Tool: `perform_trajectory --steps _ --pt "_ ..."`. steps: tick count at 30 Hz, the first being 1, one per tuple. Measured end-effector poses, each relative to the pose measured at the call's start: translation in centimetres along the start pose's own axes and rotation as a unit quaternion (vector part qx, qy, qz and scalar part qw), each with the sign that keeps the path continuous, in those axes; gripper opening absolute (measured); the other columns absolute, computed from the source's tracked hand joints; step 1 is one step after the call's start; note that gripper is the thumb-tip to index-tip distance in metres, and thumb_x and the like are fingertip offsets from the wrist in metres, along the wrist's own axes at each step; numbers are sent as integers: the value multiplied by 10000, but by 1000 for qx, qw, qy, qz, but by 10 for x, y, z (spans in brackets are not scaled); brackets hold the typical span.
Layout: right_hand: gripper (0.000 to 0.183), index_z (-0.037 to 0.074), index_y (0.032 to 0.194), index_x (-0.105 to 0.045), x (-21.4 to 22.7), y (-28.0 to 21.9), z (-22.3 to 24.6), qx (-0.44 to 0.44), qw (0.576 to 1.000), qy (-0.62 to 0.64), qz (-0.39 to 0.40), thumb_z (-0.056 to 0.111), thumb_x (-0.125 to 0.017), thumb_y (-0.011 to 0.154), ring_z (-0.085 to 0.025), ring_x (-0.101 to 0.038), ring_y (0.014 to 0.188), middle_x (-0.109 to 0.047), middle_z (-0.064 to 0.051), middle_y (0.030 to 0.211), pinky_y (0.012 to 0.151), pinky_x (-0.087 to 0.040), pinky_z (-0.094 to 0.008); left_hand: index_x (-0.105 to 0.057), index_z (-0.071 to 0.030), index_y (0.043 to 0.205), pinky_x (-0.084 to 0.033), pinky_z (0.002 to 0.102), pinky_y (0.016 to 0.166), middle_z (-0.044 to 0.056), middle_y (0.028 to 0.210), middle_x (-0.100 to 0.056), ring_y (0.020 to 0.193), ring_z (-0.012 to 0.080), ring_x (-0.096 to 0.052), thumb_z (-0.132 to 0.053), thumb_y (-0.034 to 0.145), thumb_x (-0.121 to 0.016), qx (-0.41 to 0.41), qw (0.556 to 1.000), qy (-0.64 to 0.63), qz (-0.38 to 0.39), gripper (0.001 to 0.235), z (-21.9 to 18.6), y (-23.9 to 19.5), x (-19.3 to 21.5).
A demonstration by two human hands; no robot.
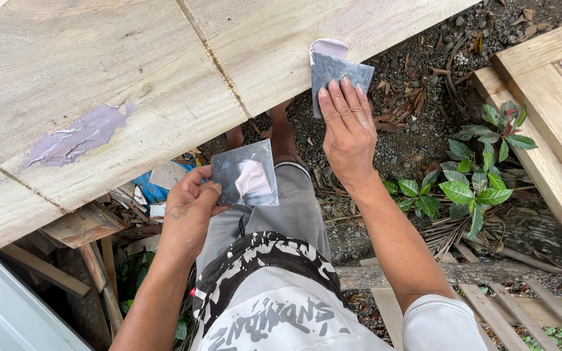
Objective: The person uses a putty knife to scoop wood filler from a metal palette and applies it to gaps and imperfections on a wooden surface. They repeatedly spread and smooth the filler across the wood, working on multiple areas.
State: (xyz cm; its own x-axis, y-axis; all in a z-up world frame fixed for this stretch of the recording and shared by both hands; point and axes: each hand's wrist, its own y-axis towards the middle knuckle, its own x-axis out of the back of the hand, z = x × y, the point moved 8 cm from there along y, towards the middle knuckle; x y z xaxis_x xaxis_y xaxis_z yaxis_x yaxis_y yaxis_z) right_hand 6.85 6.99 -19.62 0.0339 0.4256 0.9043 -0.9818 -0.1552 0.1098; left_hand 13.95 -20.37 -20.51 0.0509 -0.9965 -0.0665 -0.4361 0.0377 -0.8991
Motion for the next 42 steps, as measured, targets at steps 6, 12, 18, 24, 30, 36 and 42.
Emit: perform_trajectory --steps 6,12,18,24,30,36,42 --pt "414 37 1330 -699 36 8 -8 -24 997 32 -59 -134 -595 968 -331 -636 1335 -703 -171 1348 1201 -459 -508 -586 27 1291 -591 302 800 31 948 -722 860 103 -674 -55 943 -532 4 1000 14 0 362 -2 2 4" --pt "290 15 1288 -688 52 28 -34 -149 981 113 -57 -84 -623 1023 -323 -741 1158 -729 -189 1246 977 -614 -386 -600 15 1284 -593 295 797 35 943 -712 846 103 -675 -52 948 -535 1 1000 15 2 349 -4 3 5" --pt "339 4 1293 -690 45 43 -18 -94 993 36 -63 -116 -639 980 -352 -723 1160 -726 -197 1248 1007 -589 -409 -604 16 1277 -596 288 792 23 943 -712 858 94 -675 -41 948 -529 -1 1000 25 9 342 -5 -1 4" --pt "443 24 1350 -680 25 34 -8 -64 997 23 -34 -115 -634 931 -345 -657 1290 -697 -182 1332 1122 -528 -440 -609 33 1279 -594 286 796 40 939 -705 851 94 -663 -33 964 -535 -17 1000 5 14 330 -7 -3 9" --pt "414 26 1363 -676 9 18 -1 -22 1000 7 -7 -92 -652 967 -345 -595 1361 -665 -165 1398 1198 -445 -500 -607 42 1264 -601 290 786 52 953 -710 846 105 -675 -25 954 -535 -11 1000 5 6 325 -2 -1 13" --pt "390 47 1362 -686 -1 5 1 -10 1000 14 -6 -72 -634 994 -329 -582 1379 -652 -142 1415 1213 -430 -504 -600 40 1265 -599 286 786 49 956 -710 846 102 -675 -28 957 -530 -12 1000 9 14 323 -3 2 10" --pt "400 36 1341 -704 13 1 0 2 1000 23 11 -84 -618 970 -321 -588 1373 -668 -146 1395 1220 -412 -514 -600 36 1263 -596 287 798 47 938 -708 843 104 -678 -29 955 -523 -2 1000 3 11 324 -7 1 7"
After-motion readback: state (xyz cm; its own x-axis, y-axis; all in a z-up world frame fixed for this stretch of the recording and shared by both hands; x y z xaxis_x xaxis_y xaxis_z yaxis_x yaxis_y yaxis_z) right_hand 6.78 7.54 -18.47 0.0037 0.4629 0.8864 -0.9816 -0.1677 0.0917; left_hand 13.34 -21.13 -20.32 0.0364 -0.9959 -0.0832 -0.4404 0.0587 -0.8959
